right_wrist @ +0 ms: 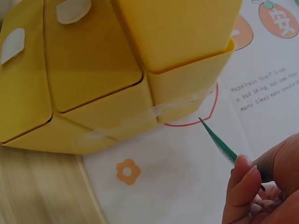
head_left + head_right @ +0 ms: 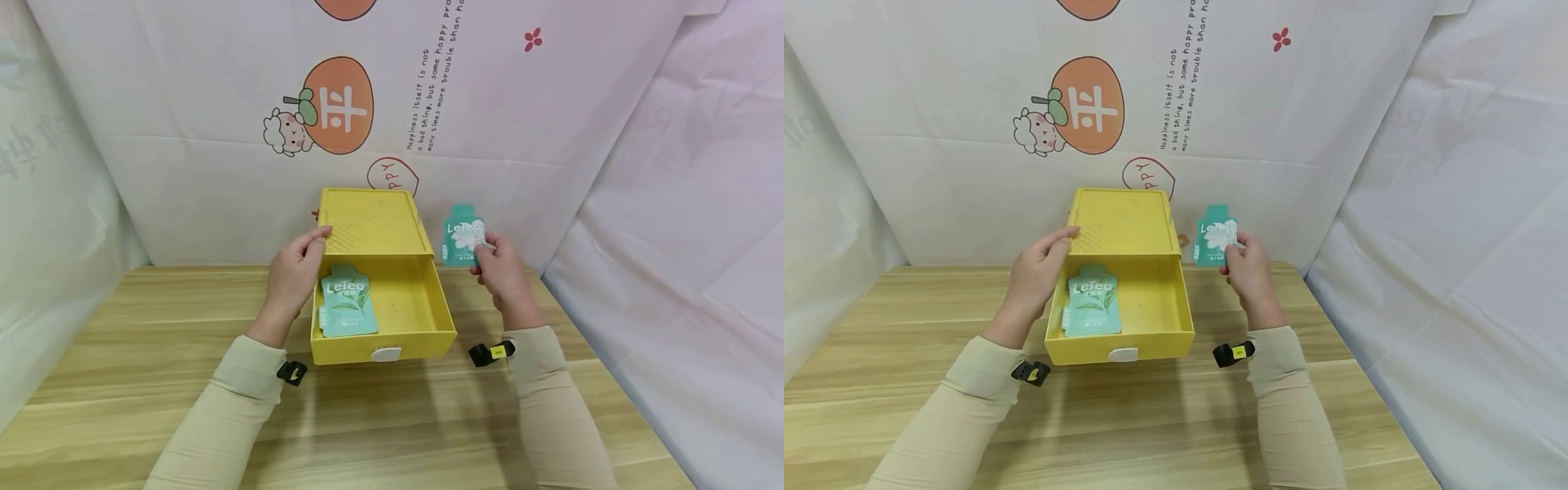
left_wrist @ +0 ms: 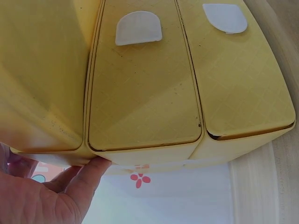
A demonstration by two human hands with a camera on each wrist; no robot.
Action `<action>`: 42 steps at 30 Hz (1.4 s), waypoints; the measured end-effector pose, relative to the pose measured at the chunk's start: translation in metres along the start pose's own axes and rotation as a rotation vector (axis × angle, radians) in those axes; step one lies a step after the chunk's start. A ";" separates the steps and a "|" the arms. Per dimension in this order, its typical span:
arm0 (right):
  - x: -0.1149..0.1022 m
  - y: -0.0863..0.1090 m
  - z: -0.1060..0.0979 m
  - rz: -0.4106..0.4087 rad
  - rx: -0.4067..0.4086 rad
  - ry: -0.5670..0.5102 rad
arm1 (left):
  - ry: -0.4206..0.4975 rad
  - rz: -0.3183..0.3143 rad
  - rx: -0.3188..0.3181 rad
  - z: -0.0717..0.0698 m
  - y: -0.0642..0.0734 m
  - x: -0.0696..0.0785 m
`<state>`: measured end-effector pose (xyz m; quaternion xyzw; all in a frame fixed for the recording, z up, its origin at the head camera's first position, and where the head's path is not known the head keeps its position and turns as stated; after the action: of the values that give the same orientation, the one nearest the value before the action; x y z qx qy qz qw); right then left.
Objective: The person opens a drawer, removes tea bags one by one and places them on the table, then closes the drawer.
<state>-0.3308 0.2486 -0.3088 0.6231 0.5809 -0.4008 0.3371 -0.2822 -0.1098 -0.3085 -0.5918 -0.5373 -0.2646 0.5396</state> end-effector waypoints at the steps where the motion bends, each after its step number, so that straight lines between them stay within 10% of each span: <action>1: 0.003 -0.001 0.002 0.002 -0.004 0.004 | 0.001 0.000 0.000 0.000 0.000 0.000; 34: 0.108 -0.024 0.045 0.185 -0.132 0.140 | 0.010 -0.015 -0.002 0.001 0.001 -0.003; 42: 0.123 -0.028 0.047 0.160 -0.121 0.311 | 0.012 -0.013 0.000 0.001 0.000 -0.003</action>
<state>-0.3631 0.2651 -0.4381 0.7004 0.5976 -0.2359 0.3108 -0.2834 -0.1095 -0.3112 -0.5869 -0.5379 -0.2716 0.5408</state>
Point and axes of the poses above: each hand's wrist, its own y-axis away from the middle knuckle, its own z-axis out of the palm, x = y × z, the point moved 6 cm from there along -y, towards the middle knuckle, and after that the axes turned 6 degrees about y, right-handed, at the moved point
